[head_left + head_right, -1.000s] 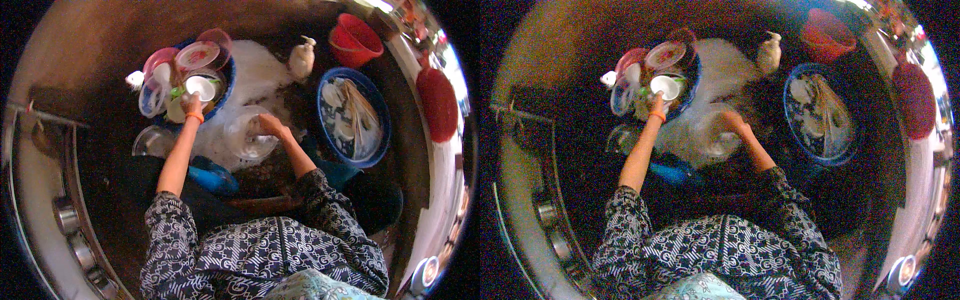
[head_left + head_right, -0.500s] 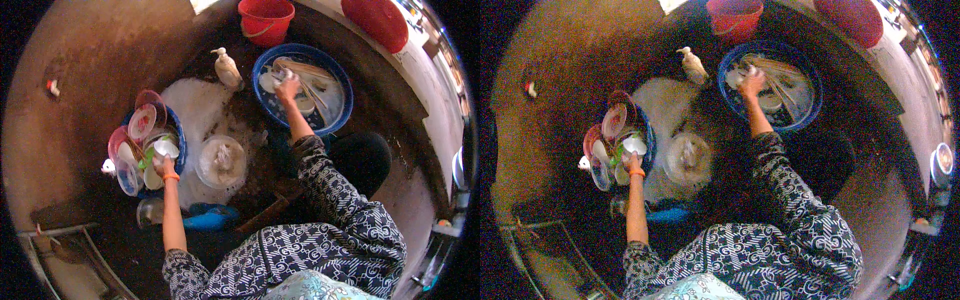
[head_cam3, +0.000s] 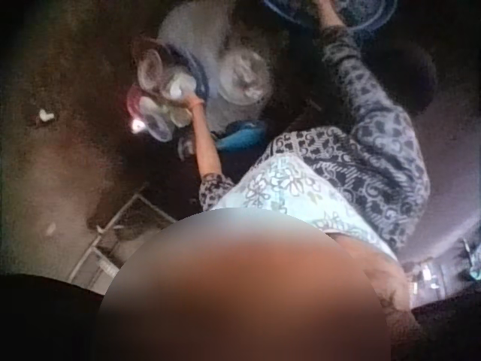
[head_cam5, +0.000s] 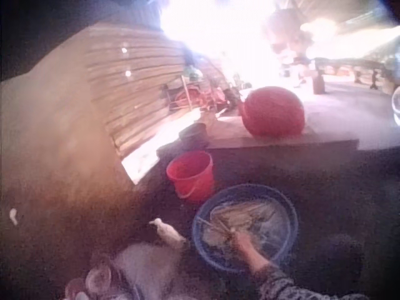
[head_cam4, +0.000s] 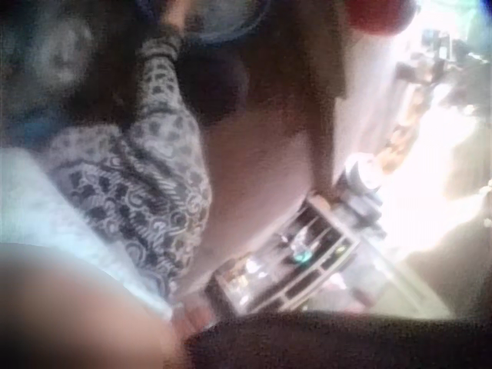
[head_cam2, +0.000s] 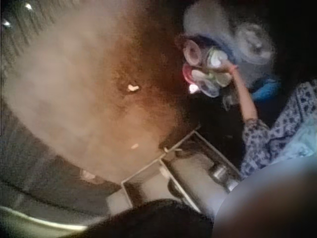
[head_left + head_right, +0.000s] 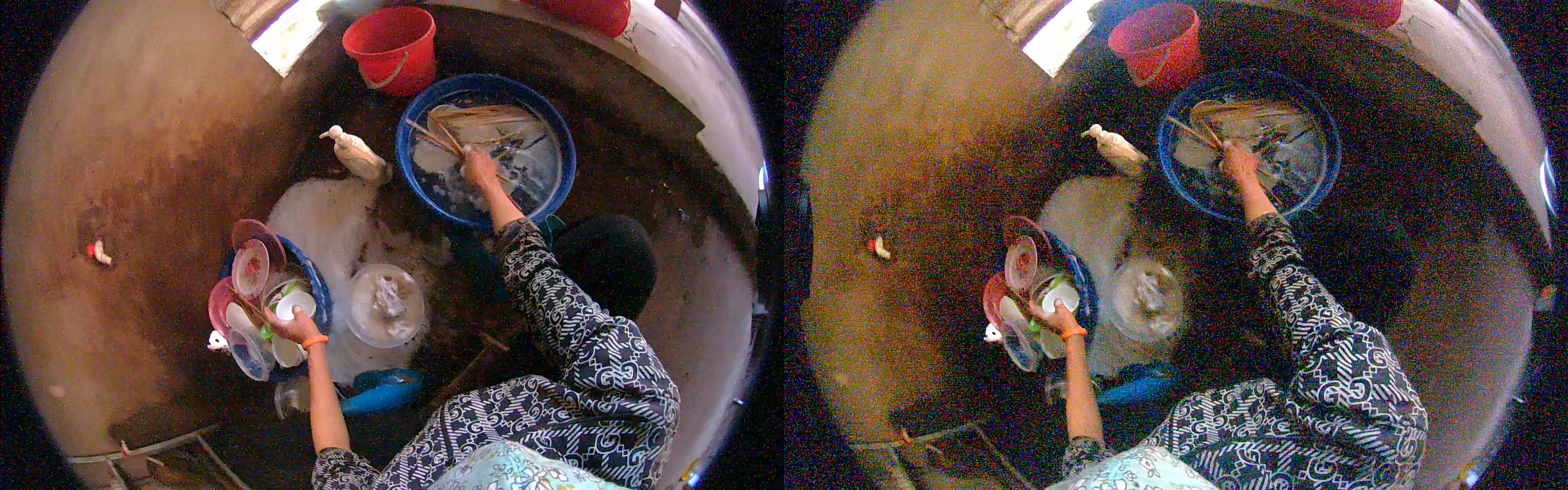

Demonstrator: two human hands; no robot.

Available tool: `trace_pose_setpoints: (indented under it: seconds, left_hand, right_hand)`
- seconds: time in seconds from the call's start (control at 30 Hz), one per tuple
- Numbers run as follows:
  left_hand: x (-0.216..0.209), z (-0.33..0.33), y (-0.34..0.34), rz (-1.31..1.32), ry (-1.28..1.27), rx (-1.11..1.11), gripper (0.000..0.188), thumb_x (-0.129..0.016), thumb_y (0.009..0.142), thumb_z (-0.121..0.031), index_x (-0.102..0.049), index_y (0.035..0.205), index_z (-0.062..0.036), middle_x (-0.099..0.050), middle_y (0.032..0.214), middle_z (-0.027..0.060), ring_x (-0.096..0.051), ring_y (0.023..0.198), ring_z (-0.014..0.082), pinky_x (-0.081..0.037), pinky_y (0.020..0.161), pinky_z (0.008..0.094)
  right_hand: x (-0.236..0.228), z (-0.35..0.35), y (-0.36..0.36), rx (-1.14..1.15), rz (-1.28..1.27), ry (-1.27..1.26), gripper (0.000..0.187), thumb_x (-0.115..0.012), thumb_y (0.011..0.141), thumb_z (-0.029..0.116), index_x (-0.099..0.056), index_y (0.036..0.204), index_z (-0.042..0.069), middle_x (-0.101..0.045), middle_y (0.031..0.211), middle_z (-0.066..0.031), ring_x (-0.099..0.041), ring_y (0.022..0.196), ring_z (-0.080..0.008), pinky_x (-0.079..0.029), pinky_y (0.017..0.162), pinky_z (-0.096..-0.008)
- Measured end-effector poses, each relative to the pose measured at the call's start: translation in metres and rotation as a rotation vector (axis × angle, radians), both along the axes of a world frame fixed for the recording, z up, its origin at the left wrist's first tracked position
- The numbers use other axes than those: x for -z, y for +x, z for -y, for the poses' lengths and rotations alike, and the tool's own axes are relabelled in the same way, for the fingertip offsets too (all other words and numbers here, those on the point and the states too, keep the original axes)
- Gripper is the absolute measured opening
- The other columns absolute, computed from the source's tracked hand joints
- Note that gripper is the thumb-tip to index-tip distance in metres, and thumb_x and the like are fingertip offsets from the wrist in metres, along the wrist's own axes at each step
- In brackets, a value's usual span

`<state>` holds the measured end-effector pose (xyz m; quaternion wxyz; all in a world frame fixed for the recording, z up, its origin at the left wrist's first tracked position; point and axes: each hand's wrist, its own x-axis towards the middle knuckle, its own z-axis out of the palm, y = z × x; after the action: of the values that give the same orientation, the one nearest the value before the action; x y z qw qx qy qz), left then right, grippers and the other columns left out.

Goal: The person washes various dishes and utensils by hand using a cloth and soapy water in a basin. They scrub plates, bowls, cups, and chopsticks, then place the cleaned items into a separate basin.

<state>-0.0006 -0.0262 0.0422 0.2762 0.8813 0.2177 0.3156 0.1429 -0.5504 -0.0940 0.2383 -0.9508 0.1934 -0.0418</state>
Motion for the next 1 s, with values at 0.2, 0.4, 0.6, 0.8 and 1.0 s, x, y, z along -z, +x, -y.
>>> trace_pose_setpoints:
  seconds: [0.2,0.4,0.6,0.8,1.0]
  left_hand:
    - [0.01,-0.004,-0.011,-0.019,-0.084,0.011,0.069,-0.062,0.079,-0.004,-0.031,0.14,0.0044,-0.036,0.145,0.0206,-0.036,0.133,0.0332,-0.025,0.113,0.0384]
    - [0.033,-0.008,-0.029,0.088,-0.11,0.047,0.07,-0.06,0.077,-0.001,-0.032,0.141,0.0041,-0.036,0.145,0.0209,-0.037,0.133,0.0333,-0.026,0.113,0.04]
    - [0.052,-0.015,-0.031,0.119,-0.225,0.098,0.067,-0.058,0.074,0.005,-0.036,0.138,0.0009,-0.043,0.136,0.0232,-0.043,0.127,0.0339,-0.031,0.109,0.0438]
    - [0.055,-0.015,-0.024,0.122,-0.3,0.126,0.064,-0.056,0.076,0.006,-0.037,0.137,-0.0007,-0.049,0.129,0.0218,-0.049,0.119,0.0331,-0.037,0.103,0.0427]
    - [0.052,-0.017,-0.011,0.034,-0.384,0.06,0.064,-0.057,0.077,0.002,-0.036,0.137,-0.0032,-0.051,0.125,0.0187,-0.051,0.114,0.0314,-0.041,0.098,0.0419]
  right_hand:
    - [-0.03,0.043,0.024,0.237,0.083,-0.148,0.045,-0.071,0.072,0.021,-0.062,0.115,0.012,-0.048,0.128,-0.0127,-0.044,0.122,-0.0401,-0.051,0.083,-0.0521]
    - [-0.042,0.078,0.034,0.3,-0.071,-0.468,0.077,-0.066,0.08,0.029,-0.027,0.147,0.027,-0.022,0.153,-0.0099,-0.018,0.14,-0.0383,-0.021,0.1,-0.0729]
    - [-0.036,0.123,0.048,0.132,-0.321,-0.386,0.069,-0.04,0.093,0.052,-0.012,0.151,0.028,-0.021,0.156,-0.0077,-0.007,0.144,-0.0377,-0.001,0.105,-0.073]
    - [-0.008,0.117,0.042,0.009,-0.264,-0.248,0.044,-0.041,0.093,0.034,-0.047,0.136,0.023,-0.039,0.146,-0.0106,-0.037,0.132,-0.0392,-0.016,0.109,-0.0618]
    - [-0.005,0.086,0.023,-0.199,-0.291,-0.302,0.037,-0.065,0.076,0.014,-0.066,0.113,0.016,-0.066,0.109,-0.0105,-0.063,0.102,-0.0331,-0.052,0.083,-0.0463]
